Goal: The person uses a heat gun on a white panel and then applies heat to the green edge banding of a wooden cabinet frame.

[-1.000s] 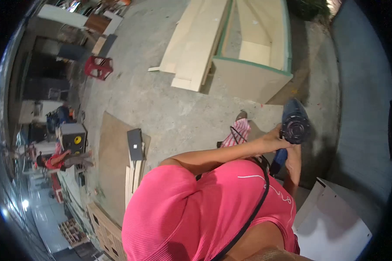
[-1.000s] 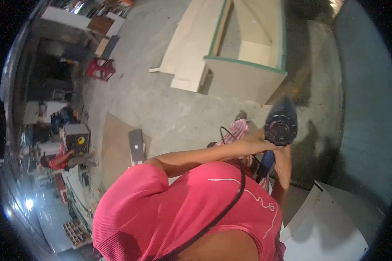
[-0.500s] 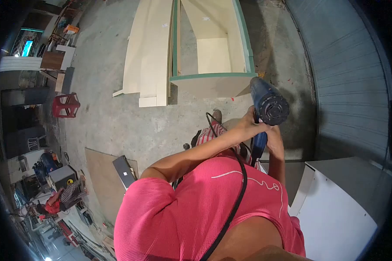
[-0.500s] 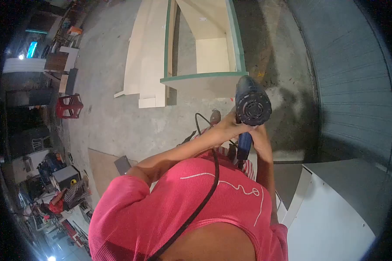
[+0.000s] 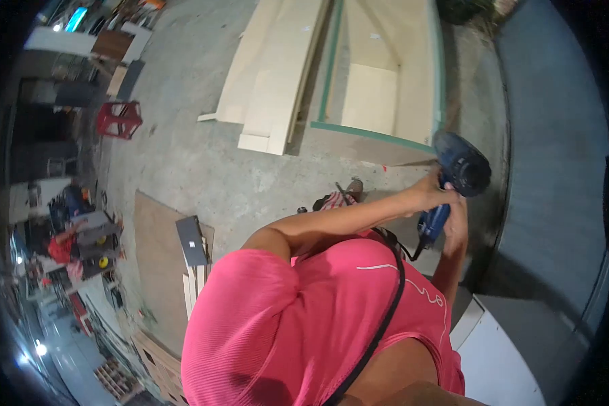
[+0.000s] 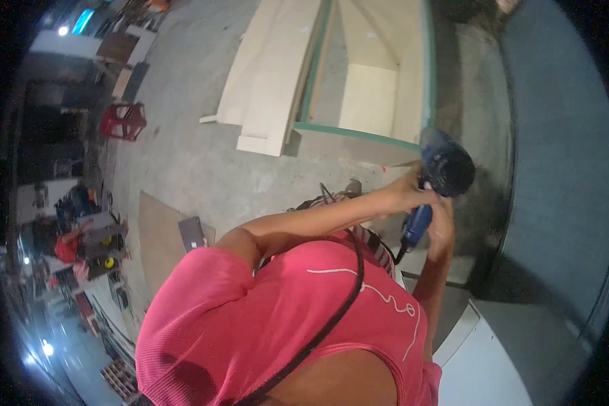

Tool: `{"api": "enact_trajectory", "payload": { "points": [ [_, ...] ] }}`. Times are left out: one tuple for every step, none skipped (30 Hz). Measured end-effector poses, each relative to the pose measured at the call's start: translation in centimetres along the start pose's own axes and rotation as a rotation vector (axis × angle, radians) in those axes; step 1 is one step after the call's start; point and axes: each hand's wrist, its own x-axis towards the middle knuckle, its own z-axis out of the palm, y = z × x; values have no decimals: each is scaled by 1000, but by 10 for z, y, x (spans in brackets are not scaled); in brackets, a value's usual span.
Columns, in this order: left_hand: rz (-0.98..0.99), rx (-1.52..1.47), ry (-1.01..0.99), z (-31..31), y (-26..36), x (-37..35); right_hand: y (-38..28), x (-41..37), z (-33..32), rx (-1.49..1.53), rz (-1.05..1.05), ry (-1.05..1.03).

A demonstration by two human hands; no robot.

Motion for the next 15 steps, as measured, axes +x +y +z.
{"api": "enact_trajectory", "payload": {
  "points": [
    [6,-16,-34,-3,10,-3,-4,2,4,-4,9,-31],
    [-47,37,-40,-6,21,-6,-11,0,8,44,-7,-20],
    [-49,15,-18,-6,18,-4,-13,0,10,93,-22,-9],
    [-50,-7,5,-4,14,0,-2,6,-10,92,-43,2],
    [-142,-24,-60,-8,25,-3,9,16,-23,92,-64,8],
    [-230,-42,-114,-13,37,-7,6,33,-4,92,-55,-44],
    [-101,-81,-36,-6,24,-1,1,47,-5,87,-25,-97],
    [30,-116,40,0,11,6,4,28,-9,81,5,-148],
    [-17,-142,25,-2,26,1,0,23,-16,72,34,-193],
    [-65,-169,5,-2,42,-1,0,15,-21,63,60,-232],
    [-47,-168,44,0,43,2,-4,23,-6,53,86,-271],
    [-81,-212,42,2,42,7,-10,38,-8,42,114,-314],
    [-110,-261,47,5,42,12,-24,92,-2,28,146,-365],
    [-134,-310,51,8,41,18,-29,99,-21,12,177,-418],
    [-156,-360,46,11,40,25,-35,101,-33,-7,204,-464]
  ]
}}
